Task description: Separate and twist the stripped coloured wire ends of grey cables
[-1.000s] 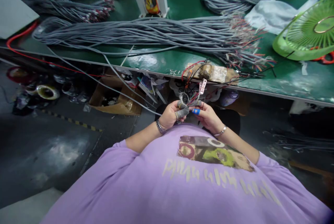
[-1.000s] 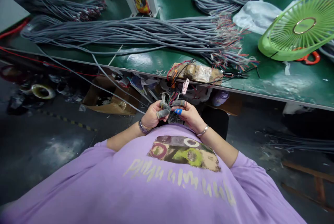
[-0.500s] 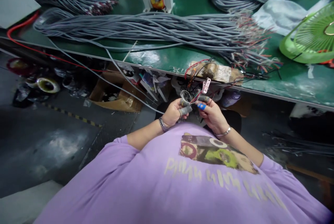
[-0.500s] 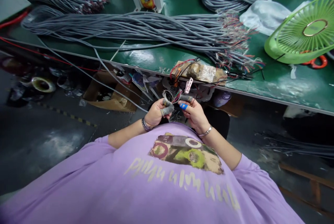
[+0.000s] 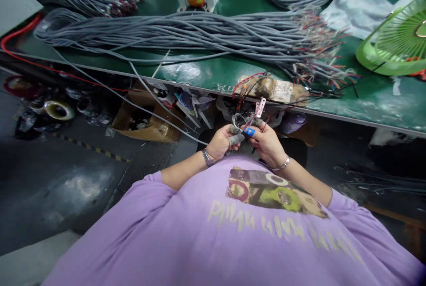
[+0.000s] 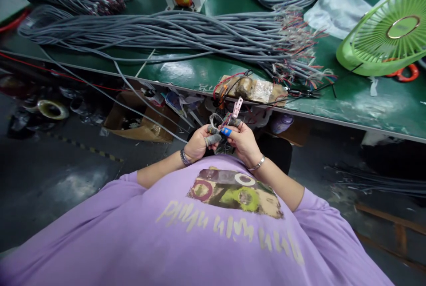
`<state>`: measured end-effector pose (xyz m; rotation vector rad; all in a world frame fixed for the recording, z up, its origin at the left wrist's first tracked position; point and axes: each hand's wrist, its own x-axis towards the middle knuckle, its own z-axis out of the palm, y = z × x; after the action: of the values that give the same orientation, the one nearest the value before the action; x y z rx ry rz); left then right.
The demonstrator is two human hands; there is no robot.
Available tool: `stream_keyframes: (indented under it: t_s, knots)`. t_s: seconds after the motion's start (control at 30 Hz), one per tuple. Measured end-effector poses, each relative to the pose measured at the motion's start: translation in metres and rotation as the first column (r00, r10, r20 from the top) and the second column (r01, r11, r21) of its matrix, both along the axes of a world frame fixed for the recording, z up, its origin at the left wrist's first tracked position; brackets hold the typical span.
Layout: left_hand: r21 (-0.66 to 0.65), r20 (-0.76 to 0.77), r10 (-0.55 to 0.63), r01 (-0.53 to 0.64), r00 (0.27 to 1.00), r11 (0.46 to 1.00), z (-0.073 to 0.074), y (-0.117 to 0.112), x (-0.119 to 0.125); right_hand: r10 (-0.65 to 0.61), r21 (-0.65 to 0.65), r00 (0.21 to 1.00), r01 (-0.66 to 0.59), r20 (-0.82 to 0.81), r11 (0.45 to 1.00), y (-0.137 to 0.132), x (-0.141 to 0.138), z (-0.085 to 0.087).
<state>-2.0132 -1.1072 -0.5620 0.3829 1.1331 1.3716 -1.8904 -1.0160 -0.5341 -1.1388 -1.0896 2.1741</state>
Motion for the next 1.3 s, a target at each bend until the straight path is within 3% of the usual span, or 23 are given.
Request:
stream_keyframes:
  t_s: [0.23, 0.47, 0.57, 0.67, 0.8, 0.9, 1.1, 1.3]
  knots:
    - [-0.030, 0.012, -0.006, 0.007, 1.000, 1.000, -0.004, 0.001, 0.003, -0.046, -0.075, 0.998, 0.042, -0.047, 0.996, -0.002, -0.002, 0.003]
    - [-0.062, 0.040, 0.075, -0.072, 0.996, 0.995, -0.007, 0.004, 0.004, -0.020, -0.273, 0.961, -0.059, -0.277, 0.960, 0.000, 0.006, 0.011]
    - [-0.123, 0.018, 0.211, -0.208, 0.977, 0.970, -0.013, 0.002, -0.003, -0.050, -0.207, 0.948, -0.017, -0.315, 0.978, 0.004, 0.018, 0.016]
    - [-0.105, -0.032, 0.285, -0.287, 0.958, 0.952, -0.016, -0.004, -0.010, -0.074, -0.067, 0.966, 0.059, -0.246, 0.996, 0.007, 0.029, 0.016]
    - [0.000, -0.026, 0.189, -0.189, 0.982, 0.982, -0.013, -0.011, -0.006, 0.064, -0.021, 0.997, -0.065, -0.030, 0.998, 0.000, 0.028, 0.006]
    - [0.029, -0.010, 0.093, -0.092, 0.996, 0.995, -0.010, -0.012, 0.002, 0.166, 0.010, 0.986, -0.166, 0.026, 0.986, -0.008, 0.018, 0.000]
    - [0.030, -0.028, -0.022, 0.023, 0.999, 0.999, -0.008, -0.008, 0.002, 0.066, 0.150, 0.997, -0.072, 0.041, 0.986, -0.011, 0.007, -0.001]
    - [0.208, -0.073, 0.062, -0.045, 0.995, 0.977, 0.003, 0.003, 0.001, 0.007, 0.152, 0.998, -0.016, 0.058, 0.988, -0.014, 0.008, 0.002]
